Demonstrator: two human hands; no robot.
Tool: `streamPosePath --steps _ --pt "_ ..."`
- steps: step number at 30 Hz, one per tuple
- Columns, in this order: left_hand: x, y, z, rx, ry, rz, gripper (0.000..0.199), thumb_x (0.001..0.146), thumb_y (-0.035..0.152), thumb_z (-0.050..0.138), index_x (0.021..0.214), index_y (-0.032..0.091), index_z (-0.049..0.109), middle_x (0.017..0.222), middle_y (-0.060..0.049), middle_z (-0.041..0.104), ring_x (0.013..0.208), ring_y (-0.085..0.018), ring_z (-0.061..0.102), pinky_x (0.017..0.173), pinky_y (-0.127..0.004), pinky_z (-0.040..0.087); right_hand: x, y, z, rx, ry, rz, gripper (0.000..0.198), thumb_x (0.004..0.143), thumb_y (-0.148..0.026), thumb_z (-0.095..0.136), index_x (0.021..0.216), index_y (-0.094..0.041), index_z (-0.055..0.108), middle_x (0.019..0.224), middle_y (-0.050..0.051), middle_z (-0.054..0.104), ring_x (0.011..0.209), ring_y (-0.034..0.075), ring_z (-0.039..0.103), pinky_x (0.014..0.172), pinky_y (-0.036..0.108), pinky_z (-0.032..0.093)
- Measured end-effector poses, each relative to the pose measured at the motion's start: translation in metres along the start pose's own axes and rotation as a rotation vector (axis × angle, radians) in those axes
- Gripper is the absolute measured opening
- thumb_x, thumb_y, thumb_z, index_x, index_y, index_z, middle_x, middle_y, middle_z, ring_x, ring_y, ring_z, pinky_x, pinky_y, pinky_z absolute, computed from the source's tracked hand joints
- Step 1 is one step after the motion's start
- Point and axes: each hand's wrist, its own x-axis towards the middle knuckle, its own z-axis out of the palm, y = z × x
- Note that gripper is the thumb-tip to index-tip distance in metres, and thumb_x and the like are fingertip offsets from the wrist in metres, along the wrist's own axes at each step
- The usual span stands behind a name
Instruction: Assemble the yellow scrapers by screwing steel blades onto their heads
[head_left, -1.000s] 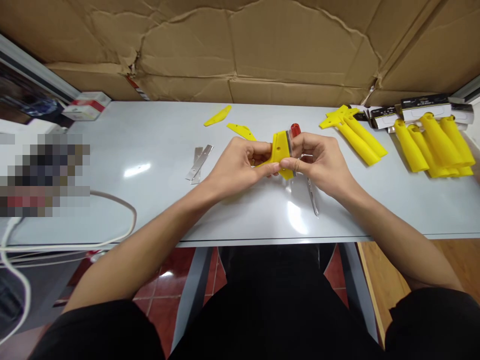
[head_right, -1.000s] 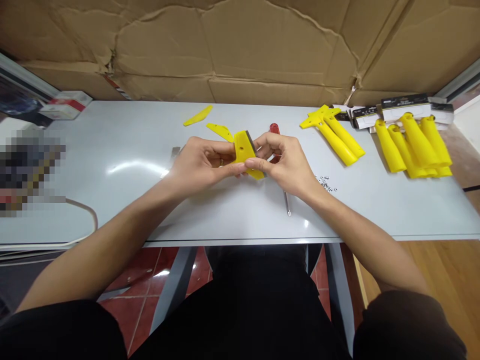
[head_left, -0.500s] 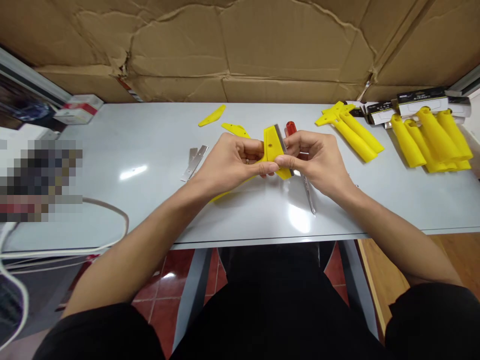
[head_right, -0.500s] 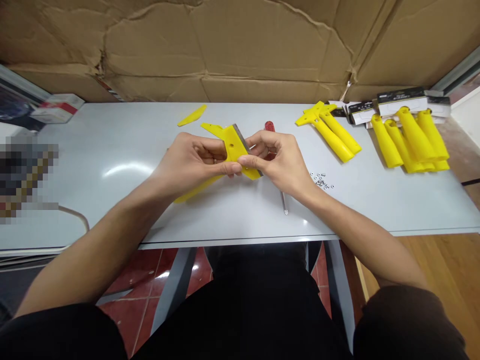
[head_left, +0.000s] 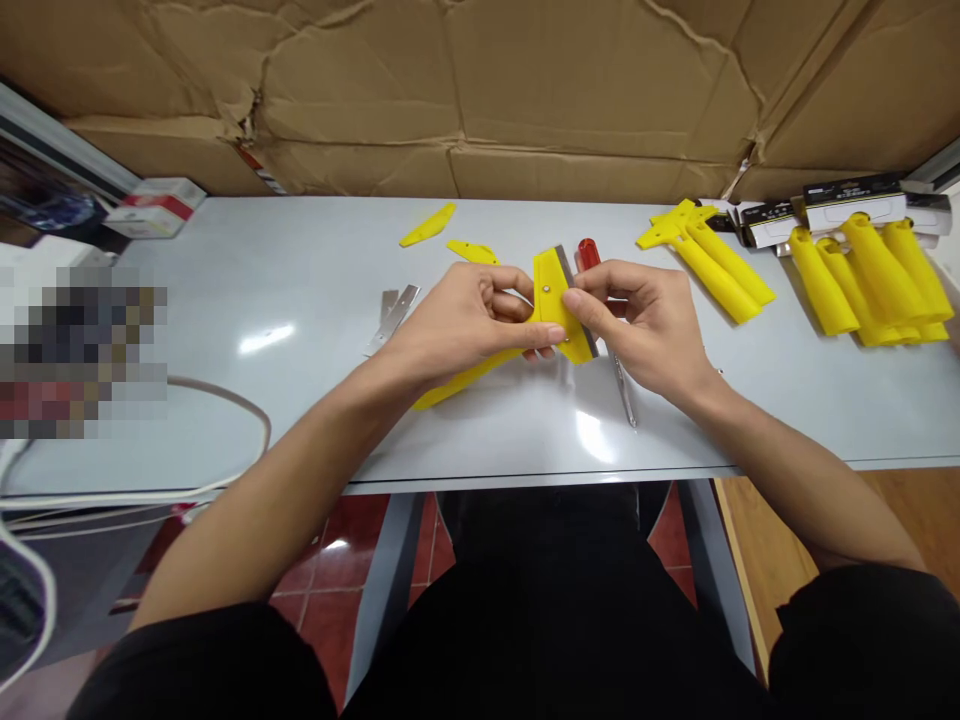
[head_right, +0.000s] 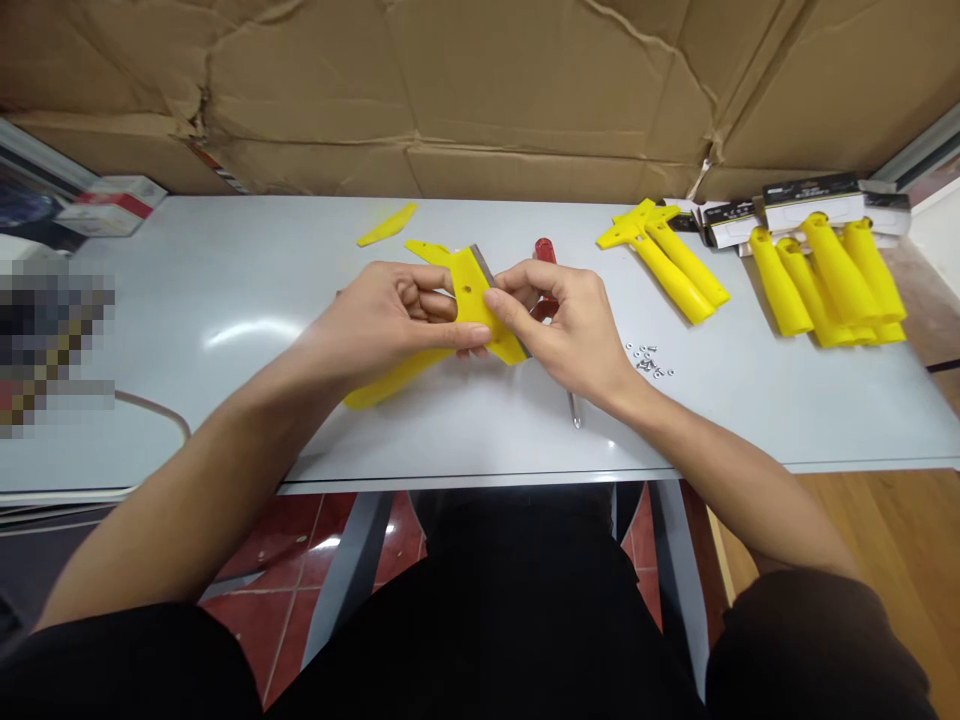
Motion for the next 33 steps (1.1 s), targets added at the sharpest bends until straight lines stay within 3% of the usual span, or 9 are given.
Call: streamPosePath --steps 5,13,20,33 --pt "-0.002 0.007 -0.002 0.1 -0.053 0.032 0.036 0.087 0.05 0.091 0.077 0.018 0.079 0.072 -0.005 0.078 0.068 -0.019 0.075 0.068 -0.032 0.064 0.0 -0.003 -0.001 0.046 -0.033 0.062 0.067 0.079 -0.076 0.084 0.096 -0.011 0.076 0.082 0.003 0.068 0.069 0.002 0.055 0.061 0.015 0.047" --pt "-0.004 0.012 0.001 0.08 -0.011 0.071 0.041 0.086 0.056 0.091 0.074 0.02 0.077 0.068 -0.002 0.075 0.063 -0.014 0.07 0.063 -0.026 0.06 0.005 -0.013 -0.016 0.055 -0.268 0.112 0.061 0.08 -0.065 0.089 0.104 -0.012 0.073 0.088 0.004 0.072 0.073 0.004 0.063 0.064 0.017 0.054" --pt "-0.004 0.007 -0.001 0.096 0.033 0.061 0.043 0.087 0.059 0.091 0.077 0.019 0.078 0.071 -0.003 0.076 0.065 -0.016 0.072 0.064 -0.028 0.061 0.007 -0.016 -0.026 0.131 -0.365 0.193 0.068 0.072 -0.057 0.097 0.12 -0.014 0.073 0.092 0.005 0.074 0.08 0.009 0.07 0.064 0.02 0.061" --pt "-0.004 0.007 0.001 0.146 0.094 0.12 0.044 0.081 0.06 0.094 0.074 0.02 0.077 0.067 -0.002 0.076 0.06 -0.014 0.069 0.056 -0.025 0.056 0.006 -0.003 -0.028 0.139 -0.354 0.117 0.064 0.078 -0.058 0.093 0.121 -0.017 0.07 0.082 0.001 0.07 0.072 0.008 0.068 0.063 0.019 0.062"
